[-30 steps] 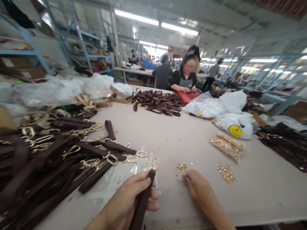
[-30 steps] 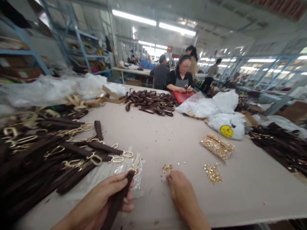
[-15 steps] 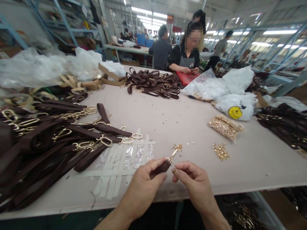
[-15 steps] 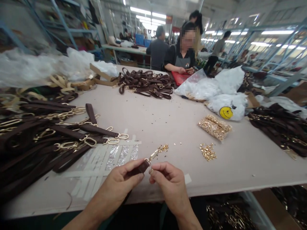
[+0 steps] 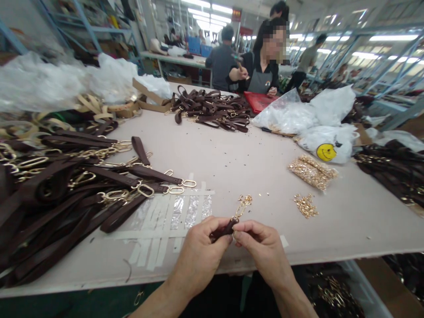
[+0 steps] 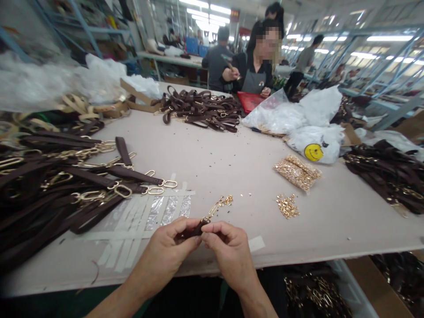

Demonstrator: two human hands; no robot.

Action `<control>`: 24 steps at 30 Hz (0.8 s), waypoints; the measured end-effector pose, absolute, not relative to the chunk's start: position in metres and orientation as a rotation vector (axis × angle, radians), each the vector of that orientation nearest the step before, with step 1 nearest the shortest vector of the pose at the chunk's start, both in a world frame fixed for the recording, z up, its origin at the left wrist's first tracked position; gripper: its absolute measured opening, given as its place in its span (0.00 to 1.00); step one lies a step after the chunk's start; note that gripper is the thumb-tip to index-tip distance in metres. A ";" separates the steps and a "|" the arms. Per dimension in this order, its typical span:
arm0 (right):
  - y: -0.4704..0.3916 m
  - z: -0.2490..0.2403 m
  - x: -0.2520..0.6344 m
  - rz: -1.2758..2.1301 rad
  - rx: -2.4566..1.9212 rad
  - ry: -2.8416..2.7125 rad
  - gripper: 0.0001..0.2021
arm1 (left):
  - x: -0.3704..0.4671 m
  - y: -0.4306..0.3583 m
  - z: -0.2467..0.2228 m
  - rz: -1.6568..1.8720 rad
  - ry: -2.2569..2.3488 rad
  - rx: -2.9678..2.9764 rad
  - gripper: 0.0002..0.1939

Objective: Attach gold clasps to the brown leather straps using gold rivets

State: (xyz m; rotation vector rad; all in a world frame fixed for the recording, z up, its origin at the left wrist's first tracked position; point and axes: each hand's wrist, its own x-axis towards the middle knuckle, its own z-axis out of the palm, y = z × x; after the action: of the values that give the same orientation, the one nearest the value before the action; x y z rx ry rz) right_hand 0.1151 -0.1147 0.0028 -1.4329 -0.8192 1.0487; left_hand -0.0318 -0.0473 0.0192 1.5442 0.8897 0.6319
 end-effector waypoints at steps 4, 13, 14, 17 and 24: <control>-0.117 0.000 0.113 1.029 -1.404 -0.867 0.07 | -0.033 -0.047 0.016 0.618 0.911 1.680 0.14; -0.118 -0.004 0.107 1.116 -1.224 -0.649 0.13 | -0.039 -0.048 -0.007 0.752 0.829 1.901 0.15; -0.118 -0.004 0.108 1.122 -1.228 -0.647 0.13 | -0.039 -0.049 -0.009 0.756 0.825 1.897 0.15; -0.120 -0.007 0.111 1.106 -1.273 -0.672 0.11 | -0.040 -0.049 -0.016 0.800 0.818 1.903 0.13; -0.117 -0.004 0.112 0.987 -1.380 -0.788 0.08 | -0.033 -0.042 -0.030 0.825 0.799 1.903 0.12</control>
State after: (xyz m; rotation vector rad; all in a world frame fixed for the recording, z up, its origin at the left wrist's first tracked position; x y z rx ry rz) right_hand 0.1121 -0.1171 -0.0037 -1.3803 -0.7883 0.9870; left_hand -0.0332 -0.0424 -0.0302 1.9030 0.7985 0.8252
